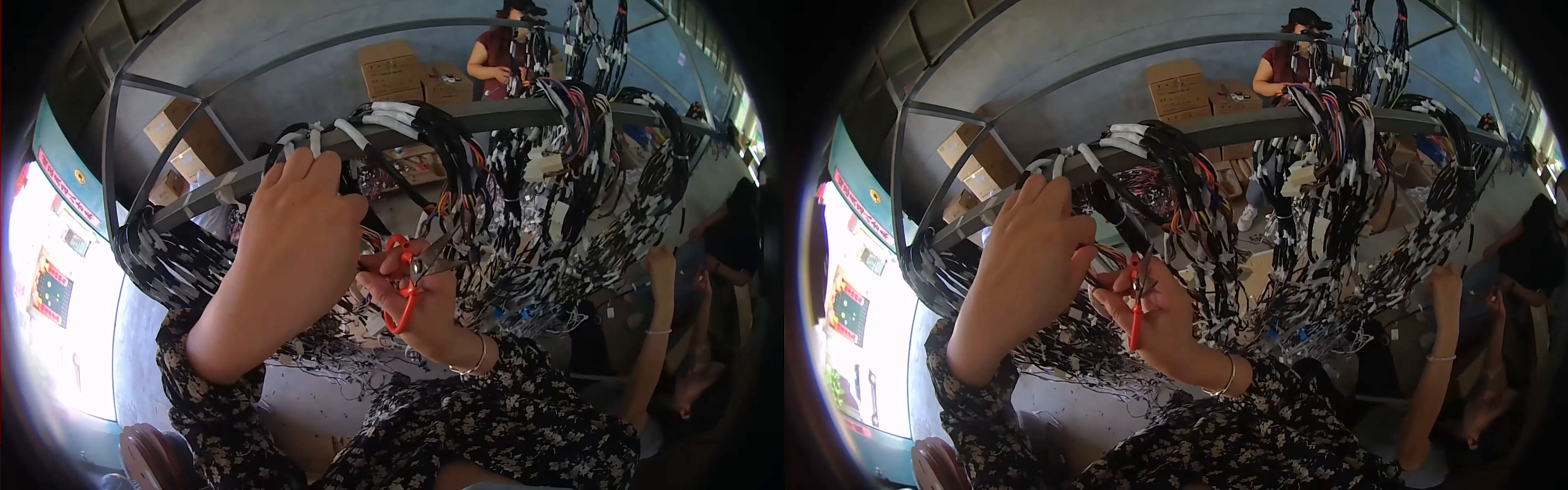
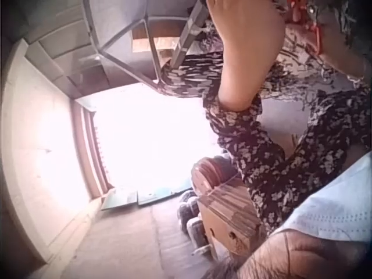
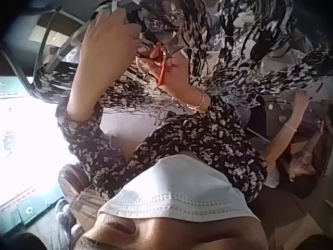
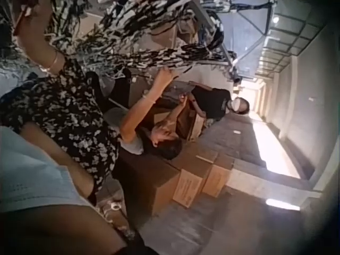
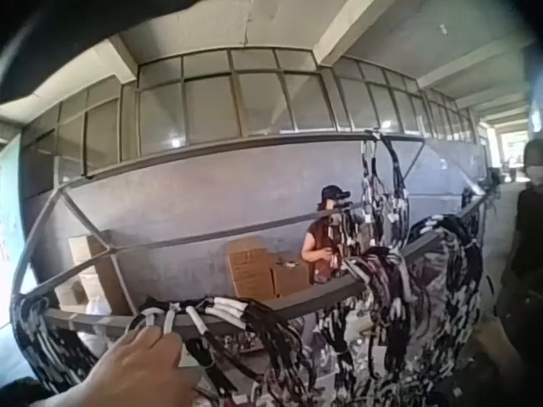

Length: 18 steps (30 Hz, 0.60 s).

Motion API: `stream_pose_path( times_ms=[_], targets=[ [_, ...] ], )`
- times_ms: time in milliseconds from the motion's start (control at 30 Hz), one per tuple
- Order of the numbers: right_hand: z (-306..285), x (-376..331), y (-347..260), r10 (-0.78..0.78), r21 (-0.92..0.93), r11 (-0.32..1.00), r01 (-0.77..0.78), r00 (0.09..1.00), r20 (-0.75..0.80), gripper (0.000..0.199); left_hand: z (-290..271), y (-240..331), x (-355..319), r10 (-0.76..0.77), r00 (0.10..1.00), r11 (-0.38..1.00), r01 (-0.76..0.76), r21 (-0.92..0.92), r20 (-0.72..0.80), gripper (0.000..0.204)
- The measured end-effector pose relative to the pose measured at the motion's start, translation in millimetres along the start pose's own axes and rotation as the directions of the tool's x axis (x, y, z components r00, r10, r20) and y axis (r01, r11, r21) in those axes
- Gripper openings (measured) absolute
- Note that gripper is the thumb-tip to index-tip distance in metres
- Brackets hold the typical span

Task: The person trims and cuts wires on a series of wire harness assemblies hanging on a rack using scissors.

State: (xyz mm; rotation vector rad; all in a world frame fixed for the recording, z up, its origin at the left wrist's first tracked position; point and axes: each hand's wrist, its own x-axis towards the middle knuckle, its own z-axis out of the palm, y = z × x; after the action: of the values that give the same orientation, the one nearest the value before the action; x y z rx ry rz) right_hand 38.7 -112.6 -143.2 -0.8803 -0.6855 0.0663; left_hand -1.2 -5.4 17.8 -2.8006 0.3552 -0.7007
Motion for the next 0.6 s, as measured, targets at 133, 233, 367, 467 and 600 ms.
stream_pose_path(
  times_ms=[133, 233, 367, 467, 600],
  targets=[
    [-4.2, -1.0, -1.2, 0.002, 0.126, 0.992, 0.005, 0.999, -0.05, 0.024, 13.4, -9.7, -1.6, -0.023, 1.0, 0.957, 0.021, -0.289, -0.006, 0.008],
    [-8.3, 0.4, 2.9, 0.044, 0.141, 0.989, -0.036, 0.998, -0.053, 0.024, 32.3, -9.6, -28.7, -0.078, 0.994, 0.755, 0.006, -0.656, -0.08, 0.007],
    [-8.4, 0.6, 2.7, 0.092, 0.087, 0.992, -0.086, 0.994, -0.064, 0.024, 15.7, -0.8, -72.5, 0.251, 0.968, 0.327, -0.107, -0.939, -0.023, 0.007],
    [-9.1, -1.6, 1.3, 0.055, 0.091, 0.995, -0.049, 0.996, -0.069, 0.024, 14.0, 5.6, -122.2, 0.175, 0.97, 0.299, 0.109, -0.948, 0.167, 0.006],
    [13.0, -22.1, 25.1, -0.179, -0.159, 0.97, 0.184, 0.983, 0.048, 0.023, 26.7, 5.3, -142.6, -0.883, 0.469, 0.411, 0.771, -0.486, -0.002, 0.005]
  ],
)
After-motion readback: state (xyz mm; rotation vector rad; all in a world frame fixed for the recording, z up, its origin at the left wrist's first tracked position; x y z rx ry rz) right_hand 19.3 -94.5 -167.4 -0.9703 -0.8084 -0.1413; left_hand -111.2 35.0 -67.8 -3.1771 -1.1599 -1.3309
